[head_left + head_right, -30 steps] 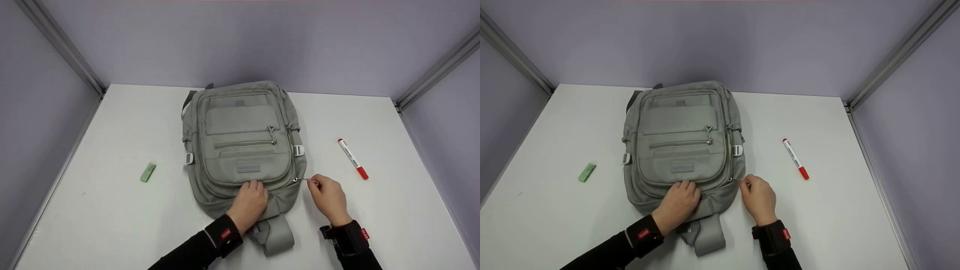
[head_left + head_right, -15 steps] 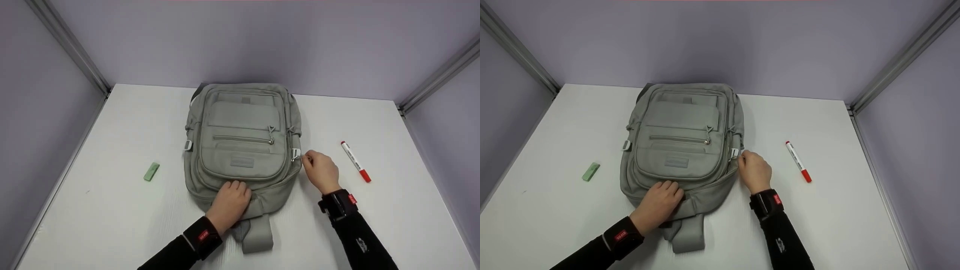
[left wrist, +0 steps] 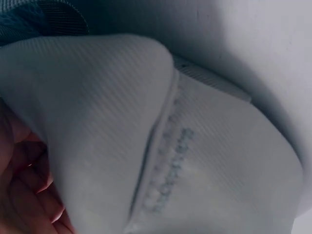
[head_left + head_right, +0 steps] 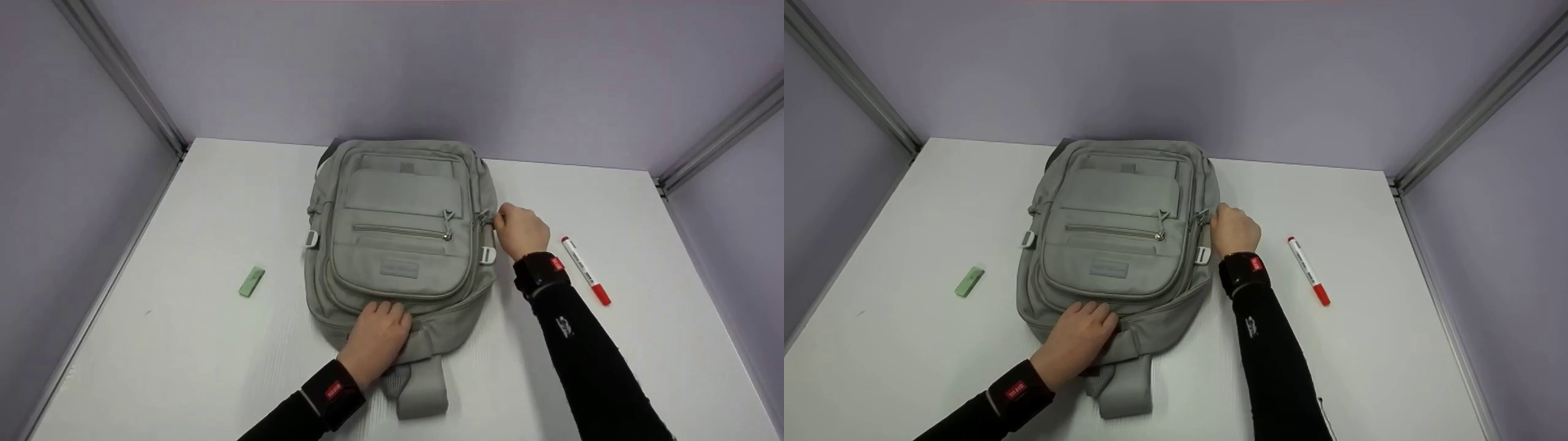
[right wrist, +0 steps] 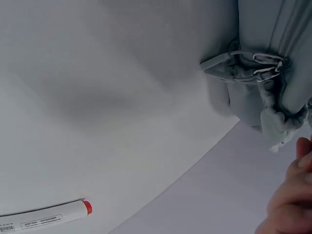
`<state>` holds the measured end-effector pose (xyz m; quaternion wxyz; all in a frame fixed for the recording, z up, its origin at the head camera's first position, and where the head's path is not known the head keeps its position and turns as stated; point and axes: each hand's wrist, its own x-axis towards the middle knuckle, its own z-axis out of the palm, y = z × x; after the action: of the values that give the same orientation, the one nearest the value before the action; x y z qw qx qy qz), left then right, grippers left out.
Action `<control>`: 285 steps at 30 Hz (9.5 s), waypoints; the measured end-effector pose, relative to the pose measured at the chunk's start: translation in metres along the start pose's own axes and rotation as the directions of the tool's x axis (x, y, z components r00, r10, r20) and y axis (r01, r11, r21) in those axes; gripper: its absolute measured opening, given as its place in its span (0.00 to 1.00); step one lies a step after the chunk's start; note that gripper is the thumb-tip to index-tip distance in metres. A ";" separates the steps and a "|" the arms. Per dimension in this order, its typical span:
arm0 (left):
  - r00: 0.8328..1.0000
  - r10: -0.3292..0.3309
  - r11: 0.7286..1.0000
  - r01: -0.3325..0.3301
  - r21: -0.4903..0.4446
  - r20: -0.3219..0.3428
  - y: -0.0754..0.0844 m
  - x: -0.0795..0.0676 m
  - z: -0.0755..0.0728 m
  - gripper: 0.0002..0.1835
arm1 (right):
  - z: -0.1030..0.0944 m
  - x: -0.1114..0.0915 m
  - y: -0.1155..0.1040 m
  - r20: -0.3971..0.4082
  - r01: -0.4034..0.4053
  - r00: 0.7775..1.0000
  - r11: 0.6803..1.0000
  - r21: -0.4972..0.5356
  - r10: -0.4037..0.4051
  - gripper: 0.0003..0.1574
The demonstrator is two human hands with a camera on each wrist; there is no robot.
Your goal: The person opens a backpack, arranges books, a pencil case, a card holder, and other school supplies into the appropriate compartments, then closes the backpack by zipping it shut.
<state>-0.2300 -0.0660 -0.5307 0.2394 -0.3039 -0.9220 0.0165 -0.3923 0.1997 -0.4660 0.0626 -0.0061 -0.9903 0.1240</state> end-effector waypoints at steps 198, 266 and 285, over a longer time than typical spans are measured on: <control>0.919 -0.346 0.831 0.394 -0.392 0.188 -0.089 0.033 -0.012 0.09 | 0.032 -0.113 -0.139 -0.139 0.576 0.770 0.772 -0.267 -0.623 0.06; 0.947 -0.322 0.884 0.307 -0.353 0.018 -0.105 0.023 -0.004 0.12 | 0.010 -0.104 -0.099 -0.049 0.646 0.734 0.719 -0.255 -0.677 0.08; 0.860 -0.473 0.828 0.508 -0.238 0.191 -0.148 0.089 0.034 0.12 | 0.012 -0.105 -0.099 -0.074 0.637 0.739 0.731 -0.247 -0.669 0.12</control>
<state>-0.3895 -0.1319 -0.4963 0.1326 -0.0857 -0.9748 -0.1576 -0.2896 0.0978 -0.4657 0.1796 0.3269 -0.9278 -0.0096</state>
